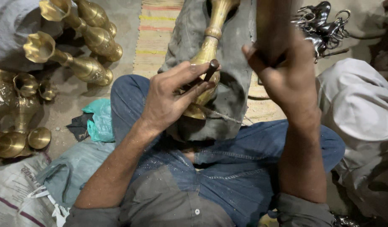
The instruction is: The person sits cross-legged on the floor with a brass vase resting on a cloth pad on their lap. They hold a chisel against the vase's decorated surface and strike it with a wooden mallet, repositioning the chisel repeatedly to engrave ornamental patterns, occasionally pausing to reposition the vase.
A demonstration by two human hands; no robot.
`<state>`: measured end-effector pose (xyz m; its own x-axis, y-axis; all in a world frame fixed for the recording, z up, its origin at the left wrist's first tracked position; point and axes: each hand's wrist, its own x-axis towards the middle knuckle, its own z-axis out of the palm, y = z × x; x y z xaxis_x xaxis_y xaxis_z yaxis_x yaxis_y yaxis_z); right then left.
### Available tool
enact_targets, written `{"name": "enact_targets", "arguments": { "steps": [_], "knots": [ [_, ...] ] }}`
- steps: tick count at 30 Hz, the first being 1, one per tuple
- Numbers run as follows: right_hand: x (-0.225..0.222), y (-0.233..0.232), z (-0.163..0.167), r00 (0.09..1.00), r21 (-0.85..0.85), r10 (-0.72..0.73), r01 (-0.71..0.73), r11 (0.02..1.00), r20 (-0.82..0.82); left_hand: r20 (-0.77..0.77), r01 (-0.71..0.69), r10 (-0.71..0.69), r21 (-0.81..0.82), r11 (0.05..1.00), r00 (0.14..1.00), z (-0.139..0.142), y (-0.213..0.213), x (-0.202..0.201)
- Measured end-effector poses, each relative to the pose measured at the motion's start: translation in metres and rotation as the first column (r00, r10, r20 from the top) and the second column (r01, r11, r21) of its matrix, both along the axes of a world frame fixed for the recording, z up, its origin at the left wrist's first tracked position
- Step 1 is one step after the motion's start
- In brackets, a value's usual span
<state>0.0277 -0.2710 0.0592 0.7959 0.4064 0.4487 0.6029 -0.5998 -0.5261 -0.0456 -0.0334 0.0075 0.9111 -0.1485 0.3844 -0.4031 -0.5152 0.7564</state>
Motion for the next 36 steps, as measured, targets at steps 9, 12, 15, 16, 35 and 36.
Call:
{"name": "enact_targets", "arguments": {
  "steps": [9,12,15,16,35,36],
  "knots": [
    [-0.001,-0.005,-0.002,0.999,-0.078,0.031,-0.030,0.997,0.015,0.023,0.042,-0.041,-0.056,0.998,0.999,-0.004,0.001,0.001],
    [-0.001,0.000,0.003,0.991,-0.090,-0.067,0.078,0.993,0.118,-0.031,0.031,-0.032,-0.030,0.999,0.999,-0.002,0.003,0.001],
    [-0.002,0.003,0.009,0.992,-0.018,-0.092,0.090,0.996,-0.090,-0.006,0.059,-0.059,-0.047,0.997,0.998,-0.001,0.005,0.004],
    [-0.004,0.001,0.010,0.988,-0.231,-0.081,0.111,0.967,0.135,0.027,0.080,-0.079,-0.061,0.995,0.997,0.000,0.005,0.006],
    [-0.003,0.005,-0.017,0.974,-0.158,-0.112,0.144,0.977,0.196,0.022,0.335,-0.335,-0.057,0.940,0.942,-0.002,0.026,0.039],
    [-0.004,0.005,-0.018,0.977,-0.150,-0.121,0.148,0.978,0.173,0.028,0.336,-0.335,-0.025,0.942,0.942,-0.004,0.026,0.040]
  ]
}}
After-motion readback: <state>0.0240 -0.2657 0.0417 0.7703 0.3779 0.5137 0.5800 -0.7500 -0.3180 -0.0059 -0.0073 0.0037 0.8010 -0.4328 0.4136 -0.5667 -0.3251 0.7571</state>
